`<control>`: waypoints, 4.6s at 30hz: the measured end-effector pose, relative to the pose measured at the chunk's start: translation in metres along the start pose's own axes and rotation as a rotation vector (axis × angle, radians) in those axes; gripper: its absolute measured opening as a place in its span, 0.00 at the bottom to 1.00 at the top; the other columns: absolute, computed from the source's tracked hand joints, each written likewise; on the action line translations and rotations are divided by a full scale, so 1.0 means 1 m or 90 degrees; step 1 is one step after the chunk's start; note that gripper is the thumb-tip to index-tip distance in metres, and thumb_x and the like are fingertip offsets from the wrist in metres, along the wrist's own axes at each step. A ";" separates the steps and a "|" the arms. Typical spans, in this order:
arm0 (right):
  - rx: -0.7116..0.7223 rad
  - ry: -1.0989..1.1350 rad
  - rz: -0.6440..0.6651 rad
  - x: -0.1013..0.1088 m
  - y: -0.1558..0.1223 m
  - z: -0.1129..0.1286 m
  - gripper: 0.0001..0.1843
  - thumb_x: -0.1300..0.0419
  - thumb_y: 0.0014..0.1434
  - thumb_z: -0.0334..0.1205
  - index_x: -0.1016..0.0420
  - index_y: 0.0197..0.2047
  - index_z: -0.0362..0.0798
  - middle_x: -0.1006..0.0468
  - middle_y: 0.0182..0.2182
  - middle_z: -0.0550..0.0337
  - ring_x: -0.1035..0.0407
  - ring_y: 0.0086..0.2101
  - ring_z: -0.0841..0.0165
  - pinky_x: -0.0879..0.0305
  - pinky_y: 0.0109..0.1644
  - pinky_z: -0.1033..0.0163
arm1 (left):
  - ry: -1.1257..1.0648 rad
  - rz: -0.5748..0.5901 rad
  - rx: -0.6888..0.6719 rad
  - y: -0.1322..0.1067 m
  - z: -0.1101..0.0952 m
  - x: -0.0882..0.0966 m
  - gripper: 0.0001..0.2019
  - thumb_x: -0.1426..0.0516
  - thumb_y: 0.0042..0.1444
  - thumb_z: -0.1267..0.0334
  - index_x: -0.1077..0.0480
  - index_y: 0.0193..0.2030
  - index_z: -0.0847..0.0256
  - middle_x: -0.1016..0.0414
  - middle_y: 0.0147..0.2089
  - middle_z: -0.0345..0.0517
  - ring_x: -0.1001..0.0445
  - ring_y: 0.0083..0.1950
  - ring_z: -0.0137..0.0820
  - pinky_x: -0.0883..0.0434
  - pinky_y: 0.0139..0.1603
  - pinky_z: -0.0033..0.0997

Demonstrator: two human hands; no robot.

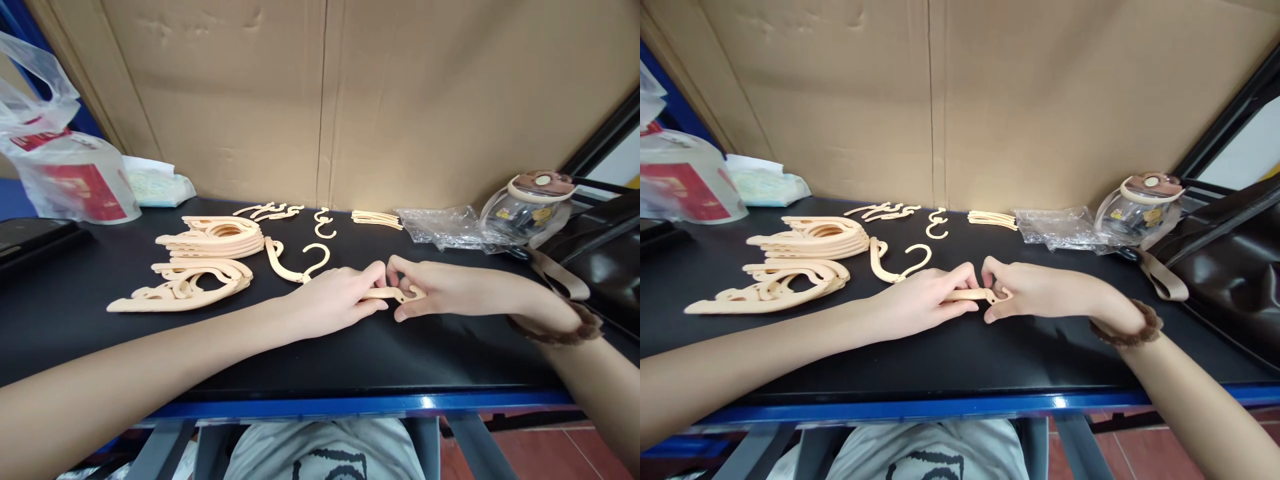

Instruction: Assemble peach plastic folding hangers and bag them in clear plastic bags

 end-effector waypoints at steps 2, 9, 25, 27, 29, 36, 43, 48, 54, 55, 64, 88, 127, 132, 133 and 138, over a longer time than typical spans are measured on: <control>-0.022 -0.024 0.019 0.005 -0.004 -0.010 0.16 0.41 0.57 0.53 0.41 0.36 0.52 0.37 0.26 0.68 0.43 0.26 0.71 0.47 0.28 0.66 | 0.021 0.007 -0.012 -0.002 -0.001 0.003 0.07 0.47 0.63 0.65 0.40 0.47 0.57 0.27 0.37 0.38 0.27 0.36 0.32 0.37 0.34 0.28; -0.117 -0.140 -0.093 0.027 -0.005 -0.043 0.11 0.41 0.56 0.44 0.40 0.29 0.51 0.35 0.22 0.67 0.42 0.26 0.69 0.50 0.28 0.65 | 0.120 0.000 -0.066 -0.002 0.011 0.018 0.08 0.47 0.61 0.70 0.36 0.47 0.59 0.27 0.44 0.43 0.27 0.44 0.33 0.33 0.42 0.29; 0.057 -0.517 -0.389 0.037 -0.001 -0.037 0.11 0.42 0.54 0.26 0.21 0.29 0.50 0.36 0.60 0.49 0.48 0.62 0.45 0.56 0.62 0.33 | 0.276 -0.012 -0.135 -0.002 0.019 0.021 0.10 0.50 0.65 0.70 0.29 0.47 0.61 0.27 0.44 0.45 0.29 0.47 0.34 0.36 0.50 0.34; 0.096 -0.499 -0.430 0.036 -0.001 -0.026 0.12 0.43 0.55 0.26 0.21 0.28 0.48 0.45 0.66 0.52 0.57 0.66 0.44 0.56 0.64 0.35 | 0.240 -0.003 -0.125 -0.002 0.018 0.021 0.10 0.50 0.65 0.70 0.29 0.46 0.61 0.27 0.44 0.45 0.29 0.47 0.33 0.35 0.49 0.32; 0.136 -0.470 -0.441 0.035 0.000 -0.019 0.13 0.45 0.57 0.27 0.22 0.26 0.47 0.49 0.68 0.53 0.58 0.66 0.44 0.51 0.64 0.39 | 0.207 0.003 -0.123 -0.003 0.017 0.020 0.10 0.51 0.66 0.70 0.29 0.47 0.62 0.28 0.45 0.45 0.29 0.47 0.32 0.34 0.48 0.31; 0.167 -0.352 -0.309 0.029 0.009 -0.026 0.17 0.50 0.60 0.26 0.23 0.28 0.49 0.22 0.40 0.54 0.29 0.39 0.63 0.34 0.43 0.58 | 0.180 -0.001 -0.130 -0.002 0.020 0.019 0.11 0.51 0.66 0.70 0.28 0.47 0.63 0.29 0.45 0.46 0.29 0.46 0.32 0.33 0.47 0.30; 0.111 -0.291 -0.261 0.027 0.011 -0.028 0.17 0.50 0.57 0.26 0.23 0.26 0.48 0.25 0.39 0.57 0.31 0.35 0.68 0.38 0.39 0.62 | 0.165 -0.023 -0.118 -0.003 0.023 0.020 0.11 0.52 0.66 0.69 0.29 0.46 0.60 0.32 0.51 0.47 0.29 0.45 0.30 0.32 0.45 0.28; 0.108 -0.289 -0.217 0.024 0.011 -0.023 0.18 0.51 0.55 0.26 0.22 0.27 0.49 0.24 0.37 0.58 0.32 0.34 0.68 0.39 0.39 0.63 | 0.162 -0.060 -0.109 -0.005 0.029 0.020 0.10 0.51 0.66 0.66 0.29 0.44 0.57 0.39 0.61 0.46 0.29 0.39 0.26 0.31 0.42 0.31; 0.079 -0.284 -0.210 0.022 0.009 -0.017 0.18 0.52 0.53 0.24 0.25 0.24 0.48 0.24 0.37 0.57 0.31 0.34 0.69 0.40 0.37 0.64 | 0.198 -0.047 -0.122 -0.001 0.026 0.020 0.10 0.51 0.66 0.67 0.29 0.43 0.60 0.28 0.50 0.46 0.30 0.50 0.34 0.34 0.52 0.34; 0.080 -0.287 -0.210 0.021 0.009 -0.017 0.18 0.53 0.54 0.25 0.25 0.25 0.48 0.24 0.37 0.57 0.31 0.34 0.68 0.40 0.37 0.64 | 0.210 -0.050 -0.125 0.000 0.025 0.020 0.10 0.51 0.66 0.67 0.29 0.43 0.60 0.28 0.49 0.46 0.30 0.50 0.34 0.34 0.52 0.34; 0.074 -0.320 -0.217 0.021 0.010 -0.020 0.18 0.54 0.60 0.28 0.25 0.30 0.48 0.24 0.39 0.56 0.30 0.36 0.67 0.38 0.38 0.62 | 0.273 -0.046 -0.145 -0.001 0.022 0.016 0.10 0.53 0.67 0.68 0.31 0.45 0.64 0.30 0.49 0.48 0.29 0.49 0.35 0.35 0.52 0.36; 0.025 -0.253 -0.214 0.020 0.007 -0.020 0.18 0.45 0.62 0.46 0.28 0.52 0.49 0.21 0.47 0.56 0.27 0.44 0.61 0.36 0.43 0.60 | 0.197 -0.048 -0.112 0.001 0.024 0.015 0.08 0.49 0.65 0.68 0.30 0.45 0.62 0.24 0.41 0.47 0.27 0.45 0.36 0.33 0.46 0.35; 0.109 -0.269 -0.265 0.008 0.010 0.008 0.11 0.48 0.66 0.42 0.25 0.41 0.50 0.21 0.36 0.59 0.28 0.36 0.65 0.36 0.40 0.60 | 0.043 0.146 0.097 -0.011 0.063 0.048 0.31 0.38 0.52 0.54 0.41 0.62 0.54 0.43 0.67 0.48 0.48 0.68 0.39 0.44 0.64 0.39; 0.153 -0.212 -0.265 0.003 0.009 0.017 0.16 0.47 0.65 0.45 0.31 0.54 0.51 0.22 0.44 0.57 0.28 0.43 0.63 0.33 0.45 0.58 | 0.080 0.079 0.048 -0.008 0.051 0.041 0.34 0.39 0.52 0.47 0.43 0.63 0.57 0.41 0.66 0.50 0.46 0.67 0.40 0.43 0.64 0.38; 0.153 -0.209 -0.265 0.002 0.009 0.018 0.19 0.46 0.65 0.46 0.33 0.57 0.51 0.22 0.46 0.57 0.28 0.44 0.63 0.33 0.46 0.57 | 0.088 0.080 0.035 -0.008 0.047 0.039 0.35 0.39 0.52 0.46 0.43 0.64 0.57 0.43 0.67 0.51 0.47 0.68 0.40 0.44 0.64 0.38; 0.155 -0.177 -0.231 -0.005 0.012 0.016 0.35 0.42 0.59 0.57 0.44 0.65 0.51 0.26 0.53 0.53 0.30 0.49 0.59 0.32 0.50 0.53 | 0.089 0.091 0.040 -0.010 0.036 0.027 0.45 0.40 0.50 0.40 0.52 0.69 0.59 0.54 0.72 0.55 0.56 0.72 0.45 0.46 0.66 0.42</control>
Point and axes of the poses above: each hand's wrist, its own y-axis towards the middle knuckle, its own x-axis out of the back of the hand, z = x × y, the point moved 6 cm from there along y, towards the middle knuckle
